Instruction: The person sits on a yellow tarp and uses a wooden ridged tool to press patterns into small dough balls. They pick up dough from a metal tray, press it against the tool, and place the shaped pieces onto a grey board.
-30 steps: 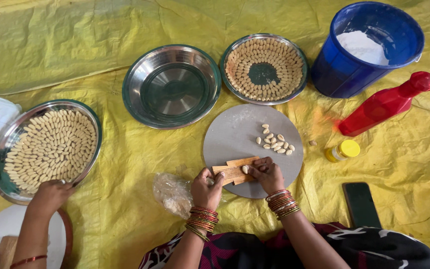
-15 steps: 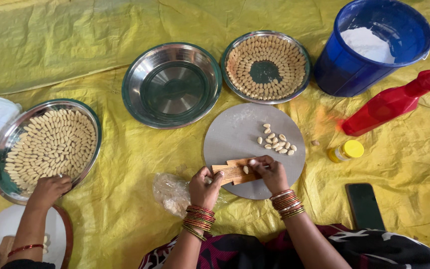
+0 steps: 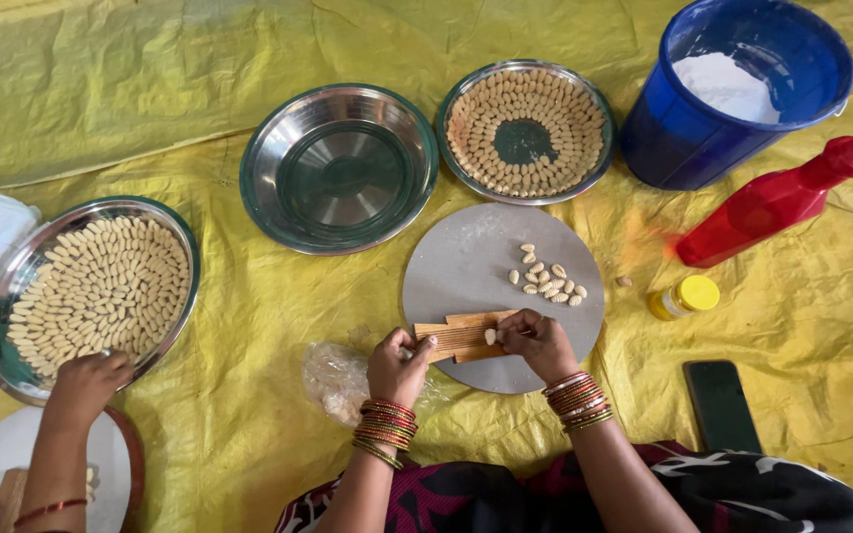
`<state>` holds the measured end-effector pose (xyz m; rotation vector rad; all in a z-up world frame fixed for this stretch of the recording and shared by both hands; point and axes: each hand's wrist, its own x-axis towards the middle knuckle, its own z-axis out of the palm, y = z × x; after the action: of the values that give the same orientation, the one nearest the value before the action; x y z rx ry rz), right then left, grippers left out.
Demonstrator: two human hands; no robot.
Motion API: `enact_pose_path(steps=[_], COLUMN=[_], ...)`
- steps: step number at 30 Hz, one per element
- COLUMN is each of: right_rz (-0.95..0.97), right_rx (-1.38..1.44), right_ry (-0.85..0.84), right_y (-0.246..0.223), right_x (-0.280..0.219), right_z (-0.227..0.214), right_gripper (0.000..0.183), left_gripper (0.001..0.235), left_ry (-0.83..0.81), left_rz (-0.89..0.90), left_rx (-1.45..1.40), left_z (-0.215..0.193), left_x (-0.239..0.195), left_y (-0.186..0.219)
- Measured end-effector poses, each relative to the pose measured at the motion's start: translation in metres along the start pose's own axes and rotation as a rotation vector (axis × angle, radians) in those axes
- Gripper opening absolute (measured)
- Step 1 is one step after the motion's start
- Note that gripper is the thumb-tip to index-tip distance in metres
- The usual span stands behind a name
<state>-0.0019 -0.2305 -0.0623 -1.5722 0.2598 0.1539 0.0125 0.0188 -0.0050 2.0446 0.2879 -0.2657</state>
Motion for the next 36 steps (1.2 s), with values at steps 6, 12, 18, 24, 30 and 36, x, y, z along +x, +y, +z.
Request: enact_pose_path(steps=[6, 12, 18, 24, 30, 36], right_rz=[-0.172, -0.186, -0.078, -0.030, -0.005, -0.286], right_rx=[-0.342, -0.155, -0.339, -0.289, -0.434, -0.397], right_ry=[0.106, 0.091, 0.360, 0.557, 0.625, 0.194], right_y=[-0.016, 0.005, 0.020, 0.027, 0.011, -0.030], right_x=[-0.013, -0.011, 0.009, 0.017, 0.010, -0.009], right_z=[0.025, 0.019, -0.042, -0.091, -0.083, -0.020], right_gripper=[0.022, 0.013, 0.010, 0.011, 0.019, 0.031], left_gripper=[0.036, 0.040, 0.033, 0.030, 0.036, 0.049], left_ry=[0.008, -0.045, -0.169, -0.138, -0.137, -0.227], left_rz=[-0.007, -0.036, -0.159, -0.214, -0.102, -0.016], left_rx=[0.101, 0.215, 0.342, 0.474, 0.235, -0.539], left_z=[-0.001, -0.003, -0.003, -0.001, 0.004, 0.021], left_x=[0.002, 0.012, 0.018, 0.014, 0.019, 0.023], left_y=[0.000, -0.015, -0.024, -0.014, -0.018, -0.025])
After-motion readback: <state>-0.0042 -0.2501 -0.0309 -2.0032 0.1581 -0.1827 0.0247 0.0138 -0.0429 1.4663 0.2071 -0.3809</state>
